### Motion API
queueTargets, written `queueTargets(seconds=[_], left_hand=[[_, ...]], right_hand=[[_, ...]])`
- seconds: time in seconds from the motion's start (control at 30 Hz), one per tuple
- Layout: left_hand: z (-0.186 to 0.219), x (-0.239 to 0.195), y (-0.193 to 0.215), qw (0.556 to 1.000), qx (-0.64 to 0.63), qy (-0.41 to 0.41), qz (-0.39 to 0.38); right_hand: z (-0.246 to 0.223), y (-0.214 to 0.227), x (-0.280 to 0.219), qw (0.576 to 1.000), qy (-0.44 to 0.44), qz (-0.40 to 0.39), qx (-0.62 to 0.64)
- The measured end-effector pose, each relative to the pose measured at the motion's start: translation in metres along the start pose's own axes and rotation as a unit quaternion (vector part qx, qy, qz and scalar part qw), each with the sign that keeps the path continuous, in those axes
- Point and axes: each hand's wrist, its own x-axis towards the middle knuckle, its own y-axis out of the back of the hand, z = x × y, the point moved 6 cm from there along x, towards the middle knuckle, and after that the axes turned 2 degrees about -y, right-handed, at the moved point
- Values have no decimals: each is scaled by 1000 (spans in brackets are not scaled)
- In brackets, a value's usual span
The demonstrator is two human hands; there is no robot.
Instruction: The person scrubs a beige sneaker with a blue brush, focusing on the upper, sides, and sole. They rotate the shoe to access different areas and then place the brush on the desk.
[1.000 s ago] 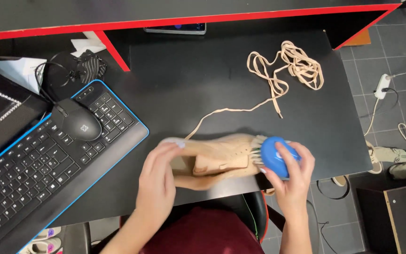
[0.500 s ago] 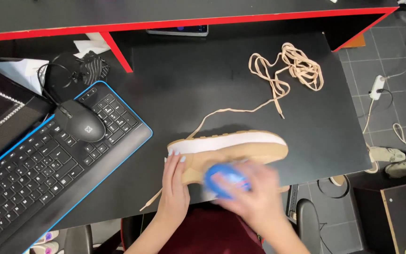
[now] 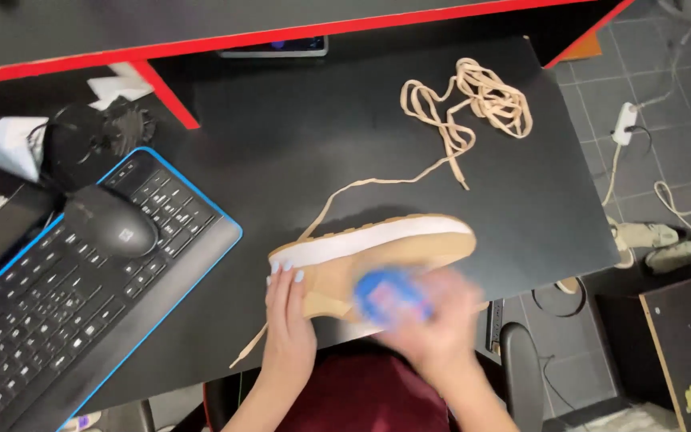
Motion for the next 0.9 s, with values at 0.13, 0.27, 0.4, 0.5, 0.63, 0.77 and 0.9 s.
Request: queueTargets(seconds=[0.13,0.27,0.4,0.5,0.63,0.77,0.9], left_hand=[[1,-11,0,999,45,-11,-6],[10,4,7,998,56,-24,0],[11,3,5,999,46,-16,-14],[4,5,5,999,35,-8,-22],[14,6,10,999,43,-15,-25],[-13,-7,14,990,-115,84,-24],[-4,33,35,979,-116,163,-38]], right_hand=[[106,44,-17,916,-372,145,34],[80,56,15,972,-186,99,-103],[22,3,18,894,-364,-12,259],[4,-3,-1,992,-35,19,-122],[84,42,8,989,-134,41,-49],[112,59,-8,957,-240,83,-143],[84,50,8,978,-163,64,-118]])
